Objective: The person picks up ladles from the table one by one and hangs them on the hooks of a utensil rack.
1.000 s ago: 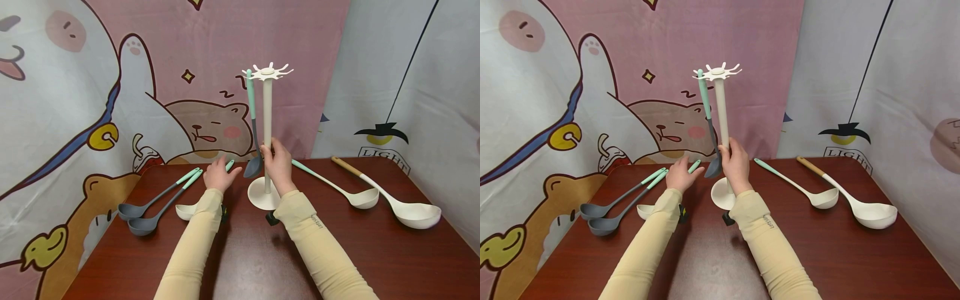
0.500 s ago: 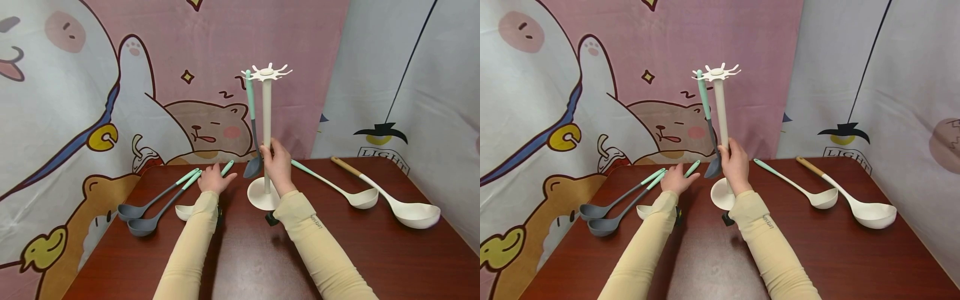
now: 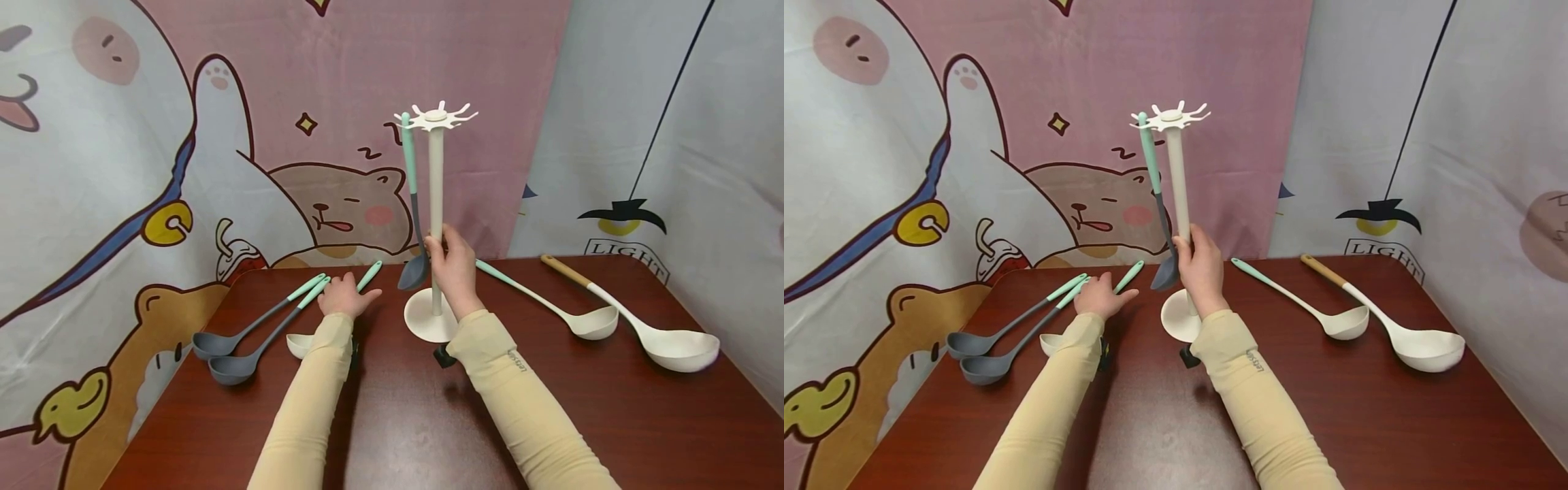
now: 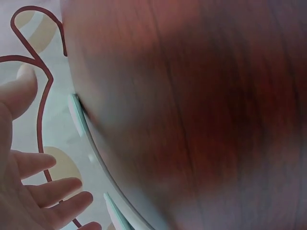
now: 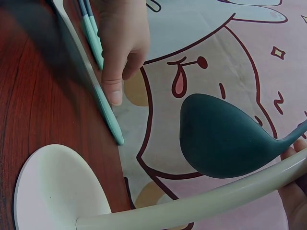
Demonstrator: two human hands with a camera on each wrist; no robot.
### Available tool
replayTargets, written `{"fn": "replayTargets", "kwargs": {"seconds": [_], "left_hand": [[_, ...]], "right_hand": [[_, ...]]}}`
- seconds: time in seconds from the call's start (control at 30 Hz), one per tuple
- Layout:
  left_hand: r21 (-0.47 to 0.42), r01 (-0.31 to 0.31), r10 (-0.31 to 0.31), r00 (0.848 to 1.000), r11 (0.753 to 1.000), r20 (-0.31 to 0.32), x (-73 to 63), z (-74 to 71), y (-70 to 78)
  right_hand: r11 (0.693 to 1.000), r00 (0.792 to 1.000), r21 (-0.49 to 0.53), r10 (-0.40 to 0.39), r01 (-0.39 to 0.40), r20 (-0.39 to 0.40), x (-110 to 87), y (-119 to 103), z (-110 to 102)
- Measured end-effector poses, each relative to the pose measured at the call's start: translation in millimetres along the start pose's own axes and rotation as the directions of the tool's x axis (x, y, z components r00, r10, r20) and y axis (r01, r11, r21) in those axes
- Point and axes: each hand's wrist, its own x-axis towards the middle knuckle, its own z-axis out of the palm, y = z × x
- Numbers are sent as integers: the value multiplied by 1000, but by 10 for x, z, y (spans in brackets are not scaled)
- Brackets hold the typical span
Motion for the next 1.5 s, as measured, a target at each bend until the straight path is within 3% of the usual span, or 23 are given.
{"fn": "replayTargets", "kwargs": {"seconds": [0.3, 0.63, 1.5], "left_hand": [[34, 37, -39, 998, 999, 50, 54, 13, -79], [80, 25, -31, 996, 997, 79, 50, 15, -114], [72, 51, -57, 995, 996, 84, 103, 51, -183]], "right_hand": [[1000, 1000, -2, -2, 2, -2, 8, 10, 8], [1000, 1000, -5, -9, 9, -6, 9, 13, 10], [1000, 1000, 0, -6, 6, -4, 5, 12, 9]]}}
